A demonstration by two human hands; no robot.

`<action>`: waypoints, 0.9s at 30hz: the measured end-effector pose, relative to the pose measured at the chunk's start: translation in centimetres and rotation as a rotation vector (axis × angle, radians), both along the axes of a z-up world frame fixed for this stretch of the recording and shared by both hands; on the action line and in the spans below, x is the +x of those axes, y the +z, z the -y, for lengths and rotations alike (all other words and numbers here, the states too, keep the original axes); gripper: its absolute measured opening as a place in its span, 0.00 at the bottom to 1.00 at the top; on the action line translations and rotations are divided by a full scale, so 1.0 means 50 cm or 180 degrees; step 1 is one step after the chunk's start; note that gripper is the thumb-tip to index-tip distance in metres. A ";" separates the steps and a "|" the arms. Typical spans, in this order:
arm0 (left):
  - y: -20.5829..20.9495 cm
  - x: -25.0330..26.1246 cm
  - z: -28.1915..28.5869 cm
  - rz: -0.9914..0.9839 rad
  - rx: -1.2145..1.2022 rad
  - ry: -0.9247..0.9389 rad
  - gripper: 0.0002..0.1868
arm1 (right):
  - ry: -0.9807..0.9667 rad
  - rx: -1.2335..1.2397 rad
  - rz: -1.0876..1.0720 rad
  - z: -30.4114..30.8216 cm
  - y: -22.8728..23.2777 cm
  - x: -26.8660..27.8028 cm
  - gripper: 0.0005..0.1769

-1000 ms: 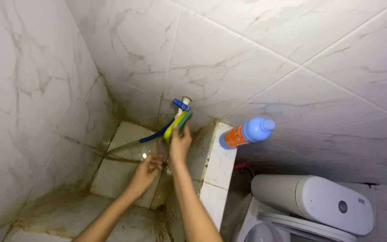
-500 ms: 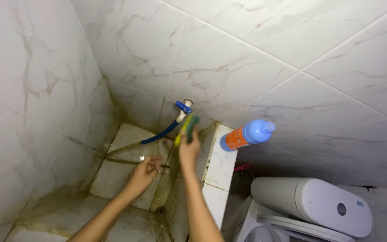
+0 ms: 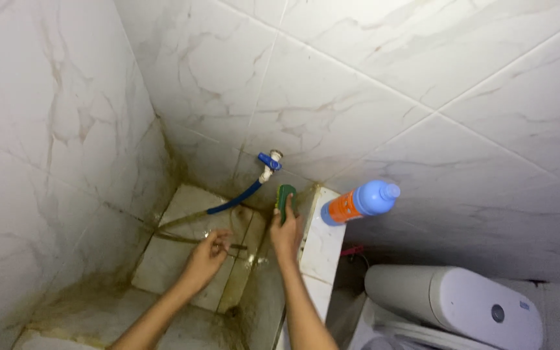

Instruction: Cleaning a bathroom basin, tap, and the surrounding floor area using a sponge and detergent.

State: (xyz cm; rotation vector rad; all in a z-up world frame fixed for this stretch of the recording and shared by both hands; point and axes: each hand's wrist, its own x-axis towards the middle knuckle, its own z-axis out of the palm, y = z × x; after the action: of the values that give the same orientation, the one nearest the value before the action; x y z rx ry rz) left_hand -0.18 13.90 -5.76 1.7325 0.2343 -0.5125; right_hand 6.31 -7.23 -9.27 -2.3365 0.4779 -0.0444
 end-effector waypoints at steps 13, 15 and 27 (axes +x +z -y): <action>-0.046 -0.007 -0.018 0.0278 0.0031 -0.0073 0.23 | -0.0358 0.0569 -0.0033 -0.108 0.124 0.005 0.36; -0.037 -0.002 -0.025 0.0320 0.0039 0.0066 0.22 | 0.0401 -0.0735 0.0814 -0.078 0.079 0.013 0.39; 0.013 0.028 -0.016 0.0549 -0.0160 0.0083 0.21 | 0.1239 -0.1682 0.0428 -0.012 0.119 0.004 0.46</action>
State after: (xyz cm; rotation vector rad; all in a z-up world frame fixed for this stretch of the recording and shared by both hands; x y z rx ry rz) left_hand 1.22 14.70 -5.10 1.7116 0.1199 -0.3449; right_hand 6.50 -6.60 -3.30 -2.8790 -0.0779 -0.1575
